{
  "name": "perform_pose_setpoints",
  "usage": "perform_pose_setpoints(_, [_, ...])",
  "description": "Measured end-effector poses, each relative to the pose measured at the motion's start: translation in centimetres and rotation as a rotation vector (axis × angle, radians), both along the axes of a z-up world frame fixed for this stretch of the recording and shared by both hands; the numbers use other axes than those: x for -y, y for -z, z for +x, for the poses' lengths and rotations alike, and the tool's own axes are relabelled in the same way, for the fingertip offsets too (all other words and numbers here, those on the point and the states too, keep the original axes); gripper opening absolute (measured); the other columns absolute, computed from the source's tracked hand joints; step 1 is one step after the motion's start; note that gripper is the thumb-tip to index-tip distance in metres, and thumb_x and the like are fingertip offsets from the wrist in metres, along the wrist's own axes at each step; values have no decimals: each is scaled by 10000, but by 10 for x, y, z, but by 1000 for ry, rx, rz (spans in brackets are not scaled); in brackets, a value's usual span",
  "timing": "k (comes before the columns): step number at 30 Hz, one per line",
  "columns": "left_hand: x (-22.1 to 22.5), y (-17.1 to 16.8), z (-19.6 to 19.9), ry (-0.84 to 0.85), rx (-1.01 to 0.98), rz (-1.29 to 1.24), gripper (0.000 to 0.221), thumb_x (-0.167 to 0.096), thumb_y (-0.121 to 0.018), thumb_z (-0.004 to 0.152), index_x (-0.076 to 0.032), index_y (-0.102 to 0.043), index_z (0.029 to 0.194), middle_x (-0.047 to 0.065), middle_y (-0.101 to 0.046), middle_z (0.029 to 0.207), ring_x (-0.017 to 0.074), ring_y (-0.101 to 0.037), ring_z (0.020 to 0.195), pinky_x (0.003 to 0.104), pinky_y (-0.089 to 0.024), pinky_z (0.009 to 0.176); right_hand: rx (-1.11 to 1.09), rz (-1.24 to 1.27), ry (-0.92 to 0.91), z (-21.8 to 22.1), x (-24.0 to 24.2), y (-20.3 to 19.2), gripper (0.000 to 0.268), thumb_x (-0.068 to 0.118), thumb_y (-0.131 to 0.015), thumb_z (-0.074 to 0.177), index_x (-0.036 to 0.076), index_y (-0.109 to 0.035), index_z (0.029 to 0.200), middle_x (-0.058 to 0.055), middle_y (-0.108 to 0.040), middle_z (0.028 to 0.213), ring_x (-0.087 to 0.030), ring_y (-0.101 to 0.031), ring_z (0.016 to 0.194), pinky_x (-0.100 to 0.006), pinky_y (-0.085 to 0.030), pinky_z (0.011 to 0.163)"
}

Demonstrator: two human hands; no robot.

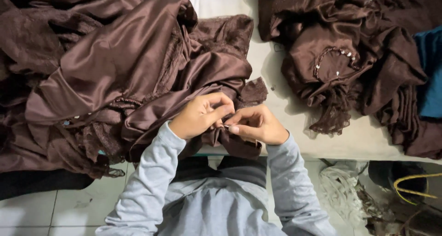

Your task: Trimming excess loose threads from brown fabric garments using thread snips.

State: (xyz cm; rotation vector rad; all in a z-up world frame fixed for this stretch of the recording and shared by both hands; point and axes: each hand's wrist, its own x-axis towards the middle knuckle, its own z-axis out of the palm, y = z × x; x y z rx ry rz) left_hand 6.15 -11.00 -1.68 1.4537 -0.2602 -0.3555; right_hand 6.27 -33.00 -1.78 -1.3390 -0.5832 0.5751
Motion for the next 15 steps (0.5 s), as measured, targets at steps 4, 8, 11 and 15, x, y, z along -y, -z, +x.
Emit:
perform_pose_setpoints(4, [6,-7,4,23,5,-17,183,-228,-659,1002,-81,-736,1079,37,-599,537,81,-617,490,175,-515,451,-1,18,-12,3,-3,-11,130,-69,-729,887,-169,-721,971,-196,-659,561,-119,-544,399,-234,-427,357])
perform_pose_setpoints(8, [11,-12,9,49,9,-7,150,-243,-642,1016,-125,-729,1050,11,-570,502,35,-527,465,144,-461,435,-36,5,5,7,-2,-12,119,-88,-736,868,-154,-730,967,-195,-658,557,-124,-557,398,-229,-433,357])
perform_pose_setpoints(11, [17,-2,13,-9,9,-16,151,-249,-657,1010,-130,-732,1068,27,-593,506,53,-562,484,153,-486,461,-11,-8,39,11,2,-6,102,-82,-739,869,-147,-743,947,-197,-670,579,-127,-557,398,-231,-422,352])
perform_pose_setpoints(15, [19,16,16,-163,39,-10,141,-238,-661,1010,-147,-747,1075,77,-653,523,107,-647,498,183,-541,500,-7,6,112,10,8,7,159,-28,-758,876,-116,-726,1005,-162,-669,647,-94,-537,470,-217,-400,403])
